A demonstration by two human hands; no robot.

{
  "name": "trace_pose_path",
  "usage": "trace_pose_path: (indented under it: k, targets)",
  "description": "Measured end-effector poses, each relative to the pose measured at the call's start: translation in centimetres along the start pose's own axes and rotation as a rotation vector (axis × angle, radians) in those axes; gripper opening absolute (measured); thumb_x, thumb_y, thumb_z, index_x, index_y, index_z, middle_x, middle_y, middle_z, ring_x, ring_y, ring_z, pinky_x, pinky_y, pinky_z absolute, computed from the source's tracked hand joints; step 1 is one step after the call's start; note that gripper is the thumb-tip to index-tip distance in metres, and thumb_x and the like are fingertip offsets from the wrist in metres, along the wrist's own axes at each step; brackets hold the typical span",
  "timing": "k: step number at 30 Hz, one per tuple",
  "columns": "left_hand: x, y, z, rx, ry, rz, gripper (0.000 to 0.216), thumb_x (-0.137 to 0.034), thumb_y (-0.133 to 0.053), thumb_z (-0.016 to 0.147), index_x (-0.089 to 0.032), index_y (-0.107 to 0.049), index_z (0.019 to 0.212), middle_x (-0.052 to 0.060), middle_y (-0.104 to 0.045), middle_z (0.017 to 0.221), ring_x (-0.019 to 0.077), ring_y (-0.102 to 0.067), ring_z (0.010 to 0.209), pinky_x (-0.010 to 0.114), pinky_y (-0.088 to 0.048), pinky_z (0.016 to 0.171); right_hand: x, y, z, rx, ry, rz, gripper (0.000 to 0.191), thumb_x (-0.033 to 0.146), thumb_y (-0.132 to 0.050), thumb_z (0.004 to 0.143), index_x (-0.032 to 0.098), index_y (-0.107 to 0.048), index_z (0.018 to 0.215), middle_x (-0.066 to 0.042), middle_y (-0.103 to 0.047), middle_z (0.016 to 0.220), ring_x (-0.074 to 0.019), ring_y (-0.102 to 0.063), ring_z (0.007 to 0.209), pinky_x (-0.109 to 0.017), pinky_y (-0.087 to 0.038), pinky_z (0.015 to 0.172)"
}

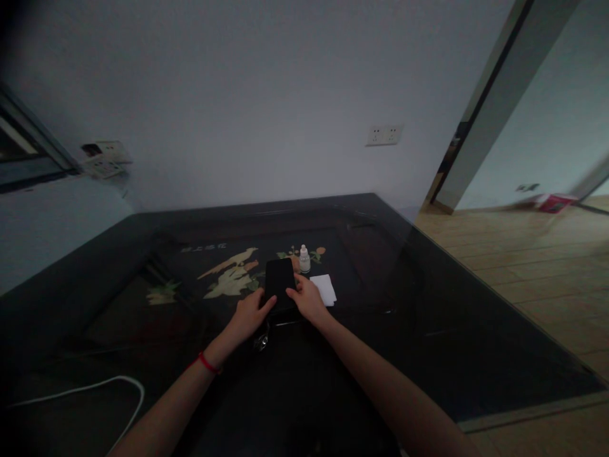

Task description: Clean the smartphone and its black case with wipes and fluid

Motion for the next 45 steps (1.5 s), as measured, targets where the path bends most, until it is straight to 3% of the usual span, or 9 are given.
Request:
trace_pose_path:
  k: [6,13,22,32,35,39,42,45]
  targets:
    - [0.0,-0.2,0.3,-0.009,-0.034,0.178,0.035,-0.047,-0.036,0.089,-0.018,-0.055,0.087,0.013,-0.067,0.096,0.0284,-0.059,0.098,0.040,-0.038,0.083,-0.2,-0.1,0.1,0.027,-0.044,-0.167,0.032,0.033,-0.055,0.091,0.016,-0.054,0.118,-0.008,-0.058,0.115,-0.0196,-0.061,0.096,-0.040,-0.053,0.080]
    - [-0.3,0.0,0.1,-0.020,-0.102,0.318,0.038,-0.047,-0.035,0.090,-0.017,-0.057,0.088,0.013,-0.067,0.096,0.0280,-0.060,0.095,0.039,-0.038,0.081,-0.1,-0.3,0.2,0.036,-0.109,-0.418,0.032,0.033,-0.056,0.091,0.016,-0.054,0.119,-0.008,-0.058,0.116,-0.0201,-0.061,0.097,-0.040,-0.053,0.081]
    - [-0.7,0.3,-0.4,-0.080,-0.188,0.461,0.039,-0.049,-0.037,0.089,-0.017,-0.059,0.084,0.013,-0.067,0.095,0.0272,-0.060,0.092,0.038,-0.037,0.079,1.4,-0.8,-0.2,0.017,-0.086,-0.819,0.033,0.033,-0.056,0.091,0.016,-0.053,0.119,-0.009,-0.057,0.119,-0.0212,-0.060,0.100,-0.042,-0.052,0.084]
    - [-1.0,0.6,-0.5,-0.119,-0.205,0.529,0.041,-0.052,-0.037,0.088,-0.019,-0.058,0.081,0.011,-0.066,0.090,0.0266,-0.059,0.088,0.038,-0.037,0.077,2.1,-1.5,-0.7,-0.009,-0.046,-0.948,0.033,0.034,-0.055,0.092,0.016,-0.054,0.119,-0.008,-0.059,0.114,-0.0196,-0.062,0.095,-0.040,-0.053,0.081]
    - [-0.9,0.6,-0.6,-0.121,-0.215,0.528,0.042,-0.054,-0.036,0.088,-0.019,-0.057,0.079,0.010,-0.066,0.088,0.0265,-0.059,0.086,0.039,-0.036,0.076,2.7,0.2,-1.0,-0.011,0.049,-0.929,0.035,0.033,-0.051,0.093,0.016,-0.053,0.123,-0.008,-0.064,0.106,-0.0198,-0.064,0.092,-0.037,-0.051,0.079]
    - [-0.5,0.5,-0.6,-0.124,-0.230,0.506,0.041,-0.054,-0.036,0.088,-0.020,-0.056,0.078,0.008,-0.064,0.085,0.0254,-0.058,0.085,0.037,-0.036,0.074,2.9,5.3,-2.2,-0.054,0.203,-0.922,0.034,0.022,-0.045,0.093,0.020,-0.056,0.124,-0.009,-0.065,0.112,-0.0190,-0.062,0.098,-0.032,-0.048,0.085]
    - [-0.1,0.5,-0.5,-0.123,-0.239,0.480,0.039,-0.055,-0.039,0.087,-0.020,-0.055,0.078,0.007,-0.063,0.084,0.0245,-0.057,0.084,0.036,-0.035,0.073,1.9,8.5,-3.6,-0.068,0.274,-0.972,0.036,0.018,-0.045,0.090,0.020,-0.058,0.124,-0.011,-0.060,0.122,-0.0229,-0.055,0.113,-0.039,-0.042,0.098]
    - [0.0,0.5,-0.5,-0.126,-0.240,0.462,0.039,-0.056,-0.040,0.086,-0.021,-0.054,0.077,0.006,-0.062,0.083,0.0240,-0.056,0.083,0.036,-0.034,0.072,0.5,9.1,-4.4,-0.039,0.310,-1.022,0.037,0.019,-0.051,0.087,0.022,-0.059,0.124,-0.010,-0.055,0.132,-0.0267,-0.047,0.124,-0.047,-0.037,0.103]
Point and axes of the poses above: each hand's wrist, its own z-axis towards the middle knuckle, its own y-axis out of the back of the hand, x = y × z, the point moved 5 cm from there along z, towards the middle knuckle
